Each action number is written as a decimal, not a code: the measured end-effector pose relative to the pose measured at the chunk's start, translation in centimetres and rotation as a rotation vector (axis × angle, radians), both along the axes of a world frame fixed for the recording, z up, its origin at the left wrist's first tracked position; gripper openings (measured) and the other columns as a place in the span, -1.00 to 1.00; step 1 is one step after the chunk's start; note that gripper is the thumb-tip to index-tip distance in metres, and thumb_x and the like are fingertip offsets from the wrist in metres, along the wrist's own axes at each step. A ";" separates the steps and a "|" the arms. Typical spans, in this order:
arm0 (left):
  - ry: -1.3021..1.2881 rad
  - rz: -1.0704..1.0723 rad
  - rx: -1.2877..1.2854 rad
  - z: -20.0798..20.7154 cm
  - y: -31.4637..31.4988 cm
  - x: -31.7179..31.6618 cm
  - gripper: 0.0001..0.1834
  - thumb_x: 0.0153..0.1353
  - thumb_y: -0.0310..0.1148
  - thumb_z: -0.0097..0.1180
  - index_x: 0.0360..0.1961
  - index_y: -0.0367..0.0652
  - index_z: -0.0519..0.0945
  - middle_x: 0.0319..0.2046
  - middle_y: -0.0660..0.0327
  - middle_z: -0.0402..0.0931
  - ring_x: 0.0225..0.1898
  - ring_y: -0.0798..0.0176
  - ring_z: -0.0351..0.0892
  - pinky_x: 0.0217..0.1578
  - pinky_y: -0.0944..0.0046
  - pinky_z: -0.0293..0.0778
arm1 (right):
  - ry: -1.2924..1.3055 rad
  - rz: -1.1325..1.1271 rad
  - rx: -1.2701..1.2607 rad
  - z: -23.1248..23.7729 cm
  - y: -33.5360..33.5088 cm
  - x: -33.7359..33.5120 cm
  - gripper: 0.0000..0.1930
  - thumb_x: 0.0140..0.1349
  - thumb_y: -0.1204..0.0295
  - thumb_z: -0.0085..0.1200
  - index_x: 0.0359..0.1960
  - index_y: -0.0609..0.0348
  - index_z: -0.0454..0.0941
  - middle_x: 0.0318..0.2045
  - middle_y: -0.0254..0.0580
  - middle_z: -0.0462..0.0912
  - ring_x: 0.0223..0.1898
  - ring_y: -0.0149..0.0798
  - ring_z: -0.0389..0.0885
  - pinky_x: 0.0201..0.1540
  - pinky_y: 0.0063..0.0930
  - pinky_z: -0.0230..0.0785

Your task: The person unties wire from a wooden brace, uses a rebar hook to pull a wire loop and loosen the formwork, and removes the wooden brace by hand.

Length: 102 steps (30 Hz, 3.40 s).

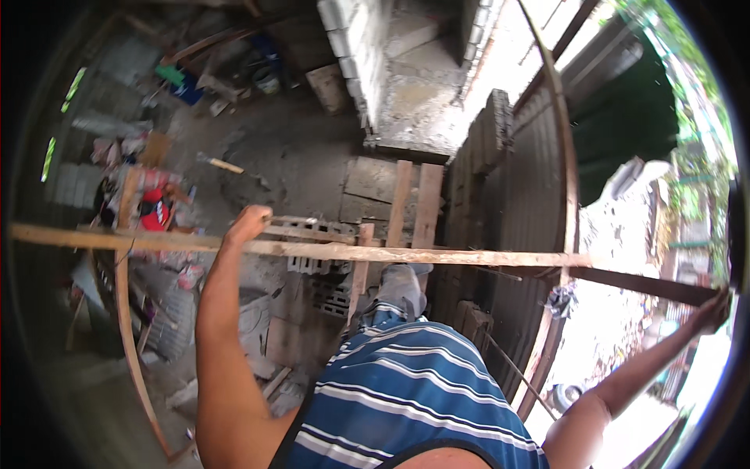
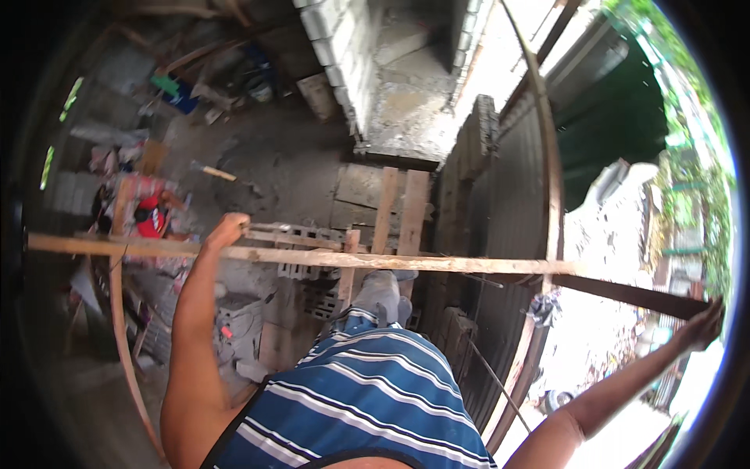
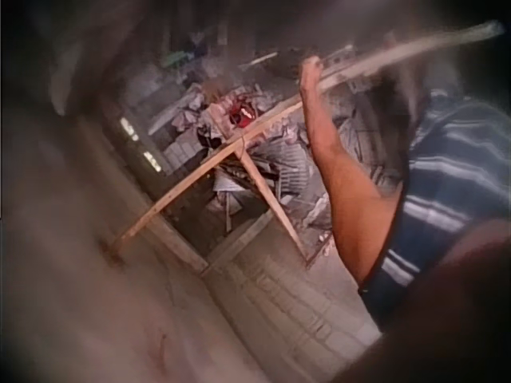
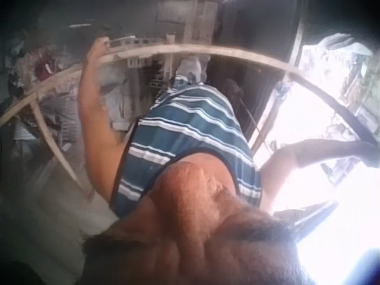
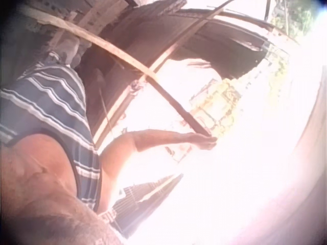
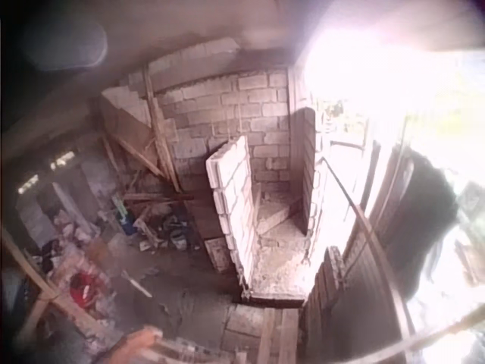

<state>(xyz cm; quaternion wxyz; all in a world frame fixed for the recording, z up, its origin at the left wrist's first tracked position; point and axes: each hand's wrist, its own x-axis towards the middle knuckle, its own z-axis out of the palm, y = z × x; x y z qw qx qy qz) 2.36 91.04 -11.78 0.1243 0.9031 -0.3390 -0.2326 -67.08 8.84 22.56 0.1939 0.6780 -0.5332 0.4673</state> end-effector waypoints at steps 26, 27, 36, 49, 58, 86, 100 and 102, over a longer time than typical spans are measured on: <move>0.446 -0.564 0.543 -11.4 -2.2 3.2 -0.55 0.33 -0.44 0.03 0.23 0.09 0.59 0.06 0.06 0.66 0.03 0.12 0.66 0.08 0.18 0.49 | -0.463 0.146 -0.057 0.1 7.4 7.3 -0.46 0.29 0.07 0.24 0.04 0.36 0.64 -0.01 -0.07 0.66 -0.10 -0.28 0.70 0.04 -0.46 0.47; 0.346 -0.546 0.512 -11.0 -2.6 3.8 -0.55 0.32 -0.44 0.03 0.23 0.08 0.61 0.03 0.04 0.68 0.00 0.12 0.67 0.07 0.19 0.48 | -0.371 0.107 -0.128 0.1 7.8 7.7 -0.46 0.28 0.06 0.25 0.03 0.35 0.65 -0.05 -0.08 0.68 -0.12 -0.29 0.70 0.03 -0.47 0.46; 0.605 0.185 -0.378 -0.9 -30.1 -4.6 -0.39 0.37 -0.35 0.10 0.42 -0.19 0.29 0.25 0.04 0.48 0.22 0.13 0.47 0.19 0.18 0.38 | -0.592 0.213 0.008 0.4 9.1 9.0 -0.36 0.24 0.00 0.29 0.14 0.30 0.52 -0.01 0.02 0.66 0.02 -0.19 0.62 0.18 -0.30 0.41; 0.507 -0.986 -0.082 -2.6 -49.8 -30.7 0.06 0.10 -0.31 0.39 0.50 -0.31 0.00 0.34 -0.24 0.26 0.31 -0.13 0.37 0.34 0.07 0.24 | -0.912 0.549 -0.263 -2.6 7.2 10.1 -0.63 0.21 0.35 0.14 0.02 0.08 0.34 -0.23 -0.11 0.42 -0.23 -0.10 0.41 -0.19 -0.13 0.36; 0.324 -1.023 -0.203 -8.7 -51.6 -28.1 -0.11 0.14 -0.25 0.31 0.41 -0.40 0.19 0.23 -0.26 0.39 0.13 -0.09 0.53 0.19 0.06 0.42 | -0.193 0.583 0.941 -19.9 37.7 7.1 -0.66 0.08 0.10 0.26 -0.38 0.15 0.68 -0.39 0.04 0.69 -0.30 0.11 0.65 -0.24 -0.04 0.48; -0.360 -1.277 -0.093 -5.7 -46.3 -49.9 -0.15 0.14 -0.08 0.27 0.34 -0.42 0.32 0.19 -0.26 0.46 0.12 -0.12 0.54 0.16 0.03 0.45 | -1.875 -2.141 0.933 -45.7 110.9 4.7 -0.21 0.22 0.15 0.14 0.45 0.10 0.13 0.38 0.08 0.36 0.28 0.16 0.47 0.32 -0.03 0.33; -0.403 -1.164 -0.044 -5.4 -46.4 -49.0 -0.14 0.13 -0.02 0.26 0.31 -0.43 0.34 0.19 -0.26 0.46 0.13 -0.14 0.54 0.17 0.02 0.44 | -2.048 -1.778 0.759 -48.1 108.0 -2.3 -0.16 0.31 0.21 0.15 0.54 0.09 -0.02 -0.04 -0.05 0.70 -0.43 -0.18 0.72 -0.42 -0.14 0.52; -0.404 -1.151 -0.044 -5.3 -46.7 -48.7 -0.14 0.13 -0.01 0.25 0.31 -0.43 0.35 0.19 -0.26 0.46 0.13 -0.14 0.53 0.17 0.02 0.44 | -2.046 -1.834 0.772 -48.4 108.6 -2.4 -0.16 0.31 0.22 0.16 0.54 0.08 -0.03 -0.03 -0.05 0.69 -0.42 -0.17 0.72 -0.43 -0.12 0.53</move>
